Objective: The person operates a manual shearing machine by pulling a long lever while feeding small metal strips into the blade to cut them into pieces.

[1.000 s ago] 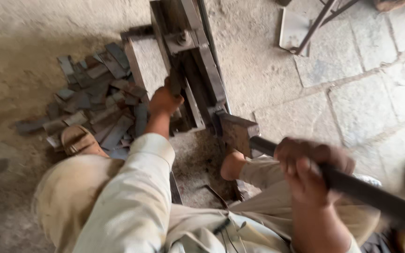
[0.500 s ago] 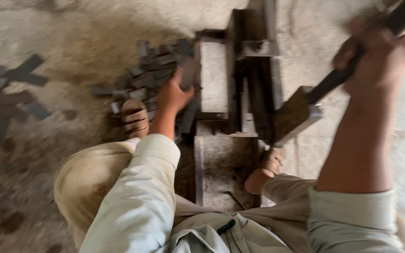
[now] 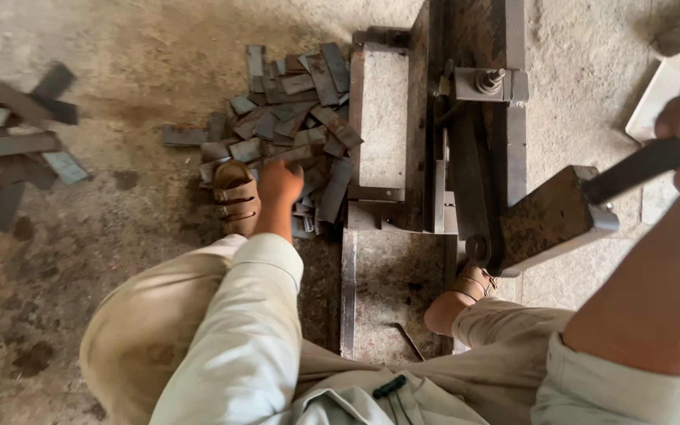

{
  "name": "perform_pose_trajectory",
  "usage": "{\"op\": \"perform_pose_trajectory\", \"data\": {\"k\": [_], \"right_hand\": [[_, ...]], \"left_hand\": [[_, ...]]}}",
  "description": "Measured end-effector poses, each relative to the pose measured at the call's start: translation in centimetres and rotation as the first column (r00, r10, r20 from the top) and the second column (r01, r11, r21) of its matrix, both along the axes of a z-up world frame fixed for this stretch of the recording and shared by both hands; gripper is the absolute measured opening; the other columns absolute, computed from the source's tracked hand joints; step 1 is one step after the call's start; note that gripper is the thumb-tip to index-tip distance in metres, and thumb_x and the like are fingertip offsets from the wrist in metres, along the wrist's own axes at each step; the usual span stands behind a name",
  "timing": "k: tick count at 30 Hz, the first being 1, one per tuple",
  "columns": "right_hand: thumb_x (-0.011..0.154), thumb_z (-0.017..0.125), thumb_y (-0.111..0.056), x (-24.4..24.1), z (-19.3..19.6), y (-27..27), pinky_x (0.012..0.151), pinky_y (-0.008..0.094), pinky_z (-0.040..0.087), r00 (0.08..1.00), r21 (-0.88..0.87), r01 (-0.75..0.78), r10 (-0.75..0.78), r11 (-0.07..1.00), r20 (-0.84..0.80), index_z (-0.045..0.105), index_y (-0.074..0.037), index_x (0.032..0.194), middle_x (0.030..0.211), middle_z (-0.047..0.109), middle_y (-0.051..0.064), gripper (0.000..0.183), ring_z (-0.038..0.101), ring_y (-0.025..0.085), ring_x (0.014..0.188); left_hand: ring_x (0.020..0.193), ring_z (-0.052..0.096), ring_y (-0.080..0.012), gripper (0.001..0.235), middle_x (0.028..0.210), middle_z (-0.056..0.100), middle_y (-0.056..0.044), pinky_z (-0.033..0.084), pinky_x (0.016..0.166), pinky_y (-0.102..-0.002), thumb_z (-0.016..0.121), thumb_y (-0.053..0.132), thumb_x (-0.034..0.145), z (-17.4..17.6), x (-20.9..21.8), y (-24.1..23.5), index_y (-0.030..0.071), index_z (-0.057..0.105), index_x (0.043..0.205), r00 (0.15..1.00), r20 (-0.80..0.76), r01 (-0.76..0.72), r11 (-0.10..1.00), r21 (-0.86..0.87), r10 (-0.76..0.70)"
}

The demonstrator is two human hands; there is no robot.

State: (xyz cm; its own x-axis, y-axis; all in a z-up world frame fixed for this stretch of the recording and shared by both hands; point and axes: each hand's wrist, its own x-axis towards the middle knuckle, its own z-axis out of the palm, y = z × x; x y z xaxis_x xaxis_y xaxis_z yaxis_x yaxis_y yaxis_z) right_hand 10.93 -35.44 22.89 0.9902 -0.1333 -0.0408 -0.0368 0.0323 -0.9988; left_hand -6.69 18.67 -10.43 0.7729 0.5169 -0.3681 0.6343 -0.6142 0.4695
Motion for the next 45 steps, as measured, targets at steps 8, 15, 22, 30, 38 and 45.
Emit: {"op": "perform_pose_trajectory", "data": {"k": [8, 15, 22, 30, 38, 45], "right_hand": [[0.12, 0.056, -0.023, 0.0, -2.3, -7.7, 0.057, 0.03, 0.045, 0.979, -0.131, 0.19, -0.198, 0.973, -0.053, 0.051, -0.013, 0.093, 0.071, 0.05, 0.003, 0.03, 0.05, 0.015, 0.056], [0.118, 0.056, -0.02, -1.5, -5.2, -12.5, 0.056, 0.032, 0.045, 0.952, -0.147, 0.279, -0.293, 0.949, -0.086, 0.052, -0.011, 0.093, 0.071, 0.05, 0.004, 0.027, 0.05, 0.016, 0.056], [0.117, 0.056, -0.017, -1.4, -6.2, -13.0, 0.056, 0.033, 0.045, 0.949, -0.149, 0.289, -0.303, 0.946, -0.082, 0.053, -0.009, 0.093, 0.072, 0.051, 0.006, 0.025, 0.05, 0.018, 0.056], [0.115, 0.056, -0.014, -1.7, -2.8, -9.6, 0.056, 0.034, 0.045, 0.973, -0.057, 0.225, -0.227, 0.973, -0.04, 0.054, -0.007, 0.094, 0.072, 0.052, 0.008, 0.023, 0.05, 0.019, 0.056], [0.114, 0.056, -0.01, -5.4, 3.3, 0.8, 0.055, 0.035, 0.045, 0.998, 0.108, 0.065, -0.067, 0.992, 0.017, 0.055, -0.005, 0.094, 0.073, 0.053, 0.01, 0.021, 0.05, 0.021, 0.056], [0.112, 0.056, -0.007, -8.9, 11.3, 11.0, 0.055, 0.036, 0.045, 0.981, 0.154, -0.122, 0.096, 0.981, 0.166, 0.056, -0.004, 0.094, 0.073, 0.054, 0.012, 0.019, 0.051, 0.023, 0.055]], "left_hand": [[0.128, 0.052, -0.0379, 0.065, 0.144, 0.052, -0.014, 0.044, 0.1, -0.057, 0.079, 0.033, 0.087, -4.5, -4.1, -3.7, 0.015, 0.053, 0.144, 0.941, -0.24, 0.3, 0.914, 0.274, -0.237], [0.126, 0.051, -0.0345, 0.072, 0.134, 0.053, -0.011, 0.043, 0.097, -0.056, 0.081, 0.045, 0.079, -3.3, -3.5, -2.8, 0.013, 0.053, 0.136, 0.93, -0.245, 0.335, 0.907, 0.256, -0.274], [0.123, 0.054, -0.0341, 0.064, 0.133, 0.056, -0.011, 0.044, 0.097, -0.057, 0.076, 0.051, 0.088, -4.6, -3.1, -3.8, 0.01, 0.057, 0.134, 0.902, -0.287, 0.413, 0.841, 0.349, -0.323], [0.114, 0.059, -0.0353, 0.077, 0.125, 0.061, -0.014, 0.048, 0.088, -0.057, 0.08, 0.053, 0.075, -3.1, -0.6, -2.1, 0.005, 0.057, 0.131, 0.971, -0.057, 0.236, 0.879, 0.415, -0.234], [0.117, 0.075, -0.0318, 0.054, 0.127, 0.073, -0.014, 0.061, 0.105, -0.046, 0.078, 0.039, 0.09, 3.0, 8.8, -3.9, 0.008, 0.065, 0.132, 0.749, 0.634, 0.105, 0.911, -0.4, 0.192], [0.119, 0.066, -0.0373, 0.089, 0.131, 0.066, -0.025, 0.053, 0.1, -0.044, 0.086, 0.036, 0.075, 9.1, 7.7, -10.8, 0.0, 0.05, 0.148, 0.787, 0.519, 0.511, 0.824, -0.246, -0.333]]}}
